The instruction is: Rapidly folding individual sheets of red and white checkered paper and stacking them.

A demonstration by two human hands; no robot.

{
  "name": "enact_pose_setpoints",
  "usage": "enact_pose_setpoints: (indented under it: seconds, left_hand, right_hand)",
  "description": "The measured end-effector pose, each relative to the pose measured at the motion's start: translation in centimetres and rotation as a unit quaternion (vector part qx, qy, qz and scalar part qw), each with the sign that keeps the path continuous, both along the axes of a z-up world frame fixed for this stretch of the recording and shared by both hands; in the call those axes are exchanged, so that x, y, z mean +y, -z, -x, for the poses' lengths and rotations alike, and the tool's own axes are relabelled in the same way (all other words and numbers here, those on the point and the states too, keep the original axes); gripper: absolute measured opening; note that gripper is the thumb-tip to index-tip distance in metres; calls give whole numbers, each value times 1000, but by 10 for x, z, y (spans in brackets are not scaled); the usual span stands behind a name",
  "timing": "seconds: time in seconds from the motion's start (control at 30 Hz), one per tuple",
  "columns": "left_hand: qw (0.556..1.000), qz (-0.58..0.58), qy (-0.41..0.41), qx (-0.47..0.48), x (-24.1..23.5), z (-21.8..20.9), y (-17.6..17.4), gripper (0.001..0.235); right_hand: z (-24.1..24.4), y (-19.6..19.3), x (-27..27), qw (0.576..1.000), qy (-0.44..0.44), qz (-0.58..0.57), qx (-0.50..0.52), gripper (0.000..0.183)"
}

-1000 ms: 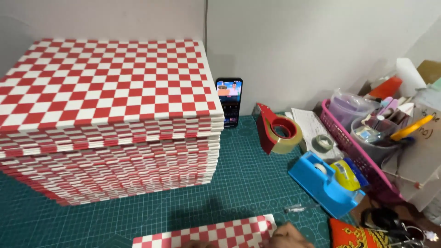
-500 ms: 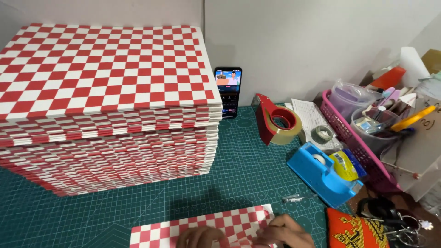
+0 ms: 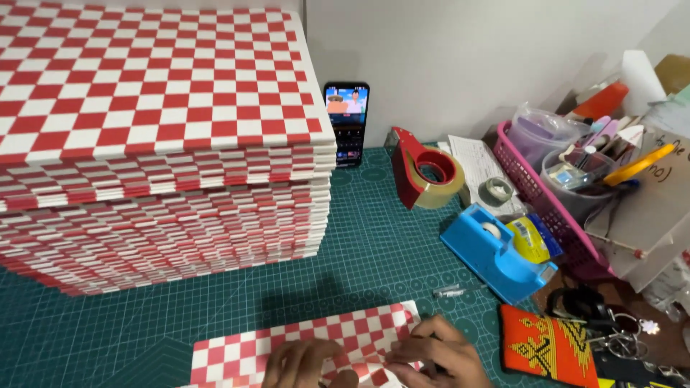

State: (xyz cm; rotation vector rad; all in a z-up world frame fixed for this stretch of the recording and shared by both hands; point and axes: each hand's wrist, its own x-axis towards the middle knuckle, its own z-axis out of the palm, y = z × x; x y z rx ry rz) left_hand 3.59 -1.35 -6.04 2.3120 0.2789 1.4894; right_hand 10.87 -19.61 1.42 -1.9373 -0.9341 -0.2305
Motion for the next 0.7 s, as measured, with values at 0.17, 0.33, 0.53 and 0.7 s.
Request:
enact_pose_setpoints:
  seconds: [0.17,0.33,0.53,0.7]
  left_hand:
    - [981,-186,31,-51,9,0,-22,18]
    - [977,-202,30,-64,11,4,-42,23]
    - [978,-143,121,86,14,24,-34,15]
    - [967,-147,155,136,15,27,-30,19]
  right_hand:
    - [-13,29,-15,999,-18,-34,34,13]
    - [-16,24,-10,999,-24,39,18,25]
    - [-13,22,-11,999,-43,18,8,22]
    - [-12,19,-10,997,-66,-27,-12,20]
